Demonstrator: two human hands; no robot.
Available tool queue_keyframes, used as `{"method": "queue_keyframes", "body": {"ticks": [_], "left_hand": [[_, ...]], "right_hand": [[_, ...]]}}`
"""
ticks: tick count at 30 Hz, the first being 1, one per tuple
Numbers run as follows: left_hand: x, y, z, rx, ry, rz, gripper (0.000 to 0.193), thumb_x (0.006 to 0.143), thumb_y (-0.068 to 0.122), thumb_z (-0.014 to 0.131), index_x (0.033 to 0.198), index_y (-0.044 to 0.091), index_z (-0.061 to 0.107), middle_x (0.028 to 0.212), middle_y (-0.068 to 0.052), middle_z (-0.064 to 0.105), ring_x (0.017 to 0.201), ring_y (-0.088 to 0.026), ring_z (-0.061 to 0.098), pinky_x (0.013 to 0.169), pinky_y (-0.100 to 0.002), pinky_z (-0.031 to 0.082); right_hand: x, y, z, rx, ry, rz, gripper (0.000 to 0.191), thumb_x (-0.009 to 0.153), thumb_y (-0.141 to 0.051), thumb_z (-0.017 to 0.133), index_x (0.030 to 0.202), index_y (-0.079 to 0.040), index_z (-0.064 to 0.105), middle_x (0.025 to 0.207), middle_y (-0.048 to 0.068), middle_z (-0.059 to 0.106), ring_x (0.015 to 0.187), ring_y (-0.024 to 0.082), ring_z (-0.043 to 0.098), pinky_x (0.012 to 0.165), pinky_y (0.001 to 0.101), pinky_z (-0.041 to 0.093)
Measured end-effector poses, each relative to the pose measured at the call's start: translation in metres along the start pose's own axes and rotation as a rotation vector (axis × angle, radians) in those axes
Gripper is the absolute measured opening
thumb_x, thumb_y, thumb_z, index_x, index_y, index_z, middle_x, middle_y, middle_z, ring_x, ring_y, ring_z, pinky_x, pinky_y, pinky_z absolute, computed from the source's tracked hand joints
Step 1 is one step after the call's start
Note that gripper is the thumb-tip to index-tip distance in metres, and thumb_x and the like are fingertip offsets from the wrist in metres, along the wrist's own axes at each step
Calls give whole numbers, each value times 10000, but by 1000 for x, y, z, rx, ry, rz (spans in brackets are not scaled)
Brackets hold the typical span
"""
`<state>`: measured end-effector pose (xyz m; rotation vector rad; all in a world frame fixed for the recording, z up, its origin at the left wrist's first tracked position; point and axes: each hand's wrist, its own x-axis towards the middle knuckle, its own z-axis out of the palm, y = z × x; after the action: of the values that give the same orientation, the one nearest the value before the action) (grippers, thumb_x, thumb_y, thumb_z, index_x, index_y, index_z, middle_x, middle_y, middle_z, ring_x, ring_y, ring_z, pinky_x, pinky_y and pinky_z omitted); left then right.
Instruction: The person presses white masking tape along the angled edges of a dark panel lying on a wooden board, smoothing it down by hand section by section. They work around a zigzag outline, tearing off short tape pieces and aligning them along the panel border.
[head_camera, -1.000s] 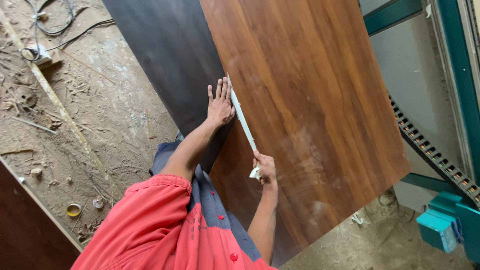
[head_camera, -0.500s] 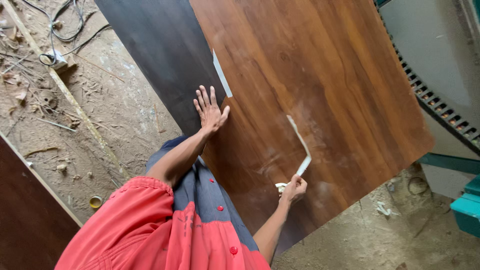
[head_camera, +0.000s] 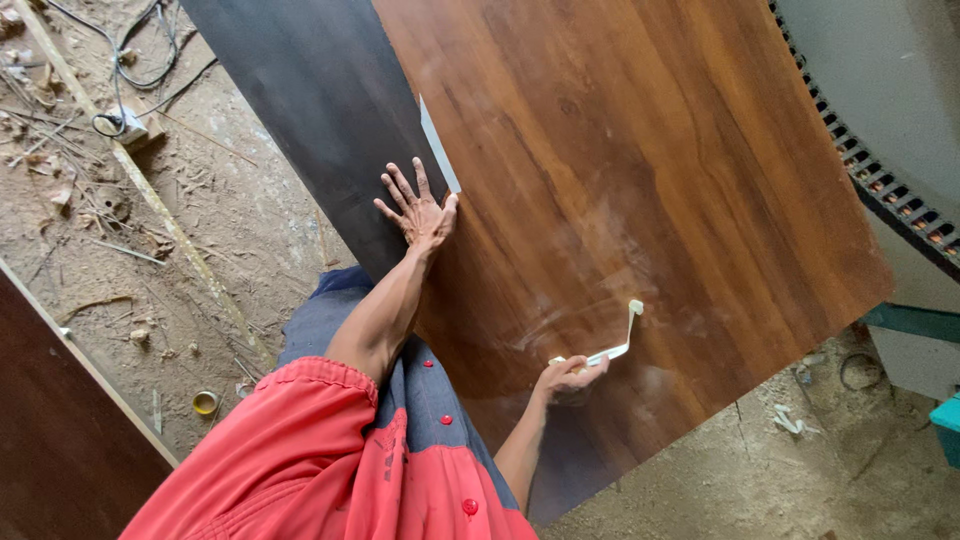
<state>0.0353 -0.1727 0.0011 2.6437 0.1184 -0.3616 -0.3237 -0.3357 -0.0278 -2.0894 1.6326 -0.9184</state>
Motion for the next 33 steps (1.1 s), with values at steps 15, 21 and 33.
{"method": "queue_keyframes", "body": {"ticks": [15,21,33], "left_hand": [[1,-4,4,28,-46,26,974,926,549,584,1680,243,50,1702,-218,-177,1571,-407,-179,1189,-684,-125],[1,0,6,29,1,-6,954,930,591,580,1673,287,65,1703,-198,-171,1579,-391,-168,1198,-696,-116],[33,-16,-25,120,63,812,158,971,251,694,1116,193,716,1406,-95,609,1465,-266,468,1186,-472,386]], "right_hand": [[-13,1,3,-38,4,-28,233,939,-245,679,1042,-37,650,883,117,668,756,248,616,640,400,472],[-16,-5,10,-53,9,-23,229,931,-231,677,1052,-39,647,896,127,675,768,267,624,648,412,474],[-23,8,5,-66,35,-19,228,913,-205,674,1071,-43,642,921,146,687,790,303,640,665,437,479]]}}
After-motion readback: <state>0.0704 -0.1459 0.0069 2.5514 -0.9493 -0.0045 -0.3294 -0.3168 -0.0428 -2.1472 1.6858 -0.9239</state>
